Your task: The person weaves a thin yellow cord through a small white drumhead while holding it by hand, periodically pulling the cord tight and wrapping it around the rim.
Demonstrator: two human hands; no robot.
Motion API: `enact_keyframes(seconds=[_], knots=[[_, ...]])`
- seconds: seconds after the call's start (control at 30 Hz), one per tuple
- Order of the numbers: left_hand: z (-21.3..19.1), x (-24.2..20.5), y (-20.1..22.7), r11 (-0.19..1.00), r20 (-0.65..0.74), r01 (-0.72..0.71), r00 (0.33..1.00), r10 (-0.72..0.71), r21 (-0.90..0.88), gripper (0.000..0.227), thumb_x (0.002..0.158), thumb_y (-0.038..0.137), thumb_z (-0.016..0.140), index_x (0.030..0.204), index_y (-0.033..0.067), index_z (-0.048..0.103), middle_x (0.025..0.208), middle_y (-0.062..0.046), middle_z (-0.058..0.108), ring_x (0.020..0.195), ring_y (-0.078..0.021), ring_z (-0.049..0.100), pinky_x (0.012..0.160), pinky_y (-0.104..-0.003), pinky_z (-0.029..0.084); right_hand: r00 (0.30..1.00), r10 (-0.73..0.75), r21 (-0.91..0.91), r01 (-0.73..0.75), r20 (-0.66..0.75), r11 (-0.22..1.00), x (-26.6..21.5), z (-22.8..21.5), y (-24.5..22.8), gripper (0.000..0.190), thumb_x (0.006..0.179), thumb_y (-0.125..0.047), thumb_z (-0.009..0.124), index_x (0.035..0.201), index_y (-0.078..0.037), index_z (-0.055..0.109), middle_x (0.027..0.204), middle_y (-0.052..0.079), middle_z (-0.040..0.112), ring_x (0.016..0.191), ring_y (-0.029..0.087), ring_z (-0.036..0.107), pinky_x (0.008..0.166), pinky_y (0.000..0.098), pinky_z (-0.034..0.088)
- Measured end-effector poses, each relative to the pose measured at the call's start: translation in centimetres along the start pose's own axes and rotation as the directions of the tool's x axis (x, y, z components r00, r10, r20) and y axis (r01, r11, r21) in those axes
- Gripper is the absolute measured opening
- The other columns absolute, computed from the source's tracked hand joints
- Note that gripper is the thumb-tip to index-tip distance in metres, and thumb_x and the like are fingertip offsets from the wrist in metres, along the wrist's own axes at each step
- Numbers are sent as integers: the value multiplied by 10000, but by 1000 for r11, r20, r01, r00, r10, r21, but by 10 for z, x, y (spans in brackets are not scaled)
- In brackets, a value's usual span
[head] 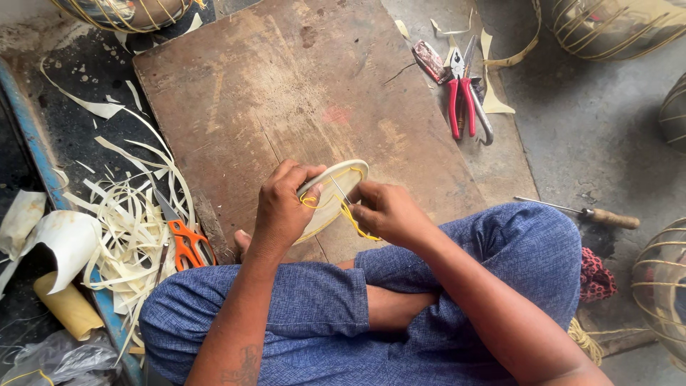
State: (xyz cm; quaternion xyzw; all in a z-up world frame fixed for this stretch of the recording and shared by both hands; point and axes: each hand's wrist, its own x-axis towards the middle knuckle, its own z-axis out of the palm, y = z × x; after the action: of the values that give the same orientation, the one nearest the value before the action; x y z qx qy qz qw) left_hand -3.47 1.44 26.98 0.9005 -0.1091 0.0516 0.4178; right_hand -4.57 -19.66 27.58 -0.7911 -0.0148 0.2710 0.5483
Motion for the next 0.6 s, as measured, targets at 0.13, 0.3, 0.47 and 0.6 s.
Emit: enact_keyframes(seconds=[0.13, 0.3, 0.47, 0.6], knots=[[3, -4, 0, 1000, 11, 1, 1000, -1, -5, 234, 830, 47, 763, 1057, 93, 731, 1014, -71, 695, 908, -240, 719, 792, -375, 575, 998, 58, -116, -53, 36, 992, -7, -9, -11, 152, 931, -156, 639, 952, -16, 693, 668, 51, 690, 590, 103, 639, 539, 283, 519], [17, -12, 7, 991, 58, -129, 990, 130, -16, 201, 862, 54, 765, 1054, 95, 723, 999, -62, 688, 930, -238, 706, 806, -347, 560, 998, 46, -183, -53, -39, 982, -7, -5, -25, 184, 966, -239, 630, 990, -66, 688, 680, 36, 708, 568, 110, 630, 509, 292, 506], [8, -13, 12, 961, -124, -249, 957, 263, 118, 253, 841, -13, 750, 1086, 31, 702, 1022, -95, 676, 962, -276, 655, 841, -389, 556, 996, -92, -167, 89, -6, 982, -6, -8, -17, 245, 879, -189, 720, 1063, -49, 639, 690, 41, 704, 581, 83, 661, 509, 283, 536], [3, -4, 14, 962, -83, -265, 959, 271, 72, 266, 841, 11, 750, 1102, 45, 709, 1025, -85, 686, 947, -269, 641, 828, -401, 537, 992, -84, 28, 87, -95, 996, 4, -4, -13, 281, 880, -188, 746, 998, -5, 568, 728, 49, 720, 605, 97, 680, 517, 293, 558]])
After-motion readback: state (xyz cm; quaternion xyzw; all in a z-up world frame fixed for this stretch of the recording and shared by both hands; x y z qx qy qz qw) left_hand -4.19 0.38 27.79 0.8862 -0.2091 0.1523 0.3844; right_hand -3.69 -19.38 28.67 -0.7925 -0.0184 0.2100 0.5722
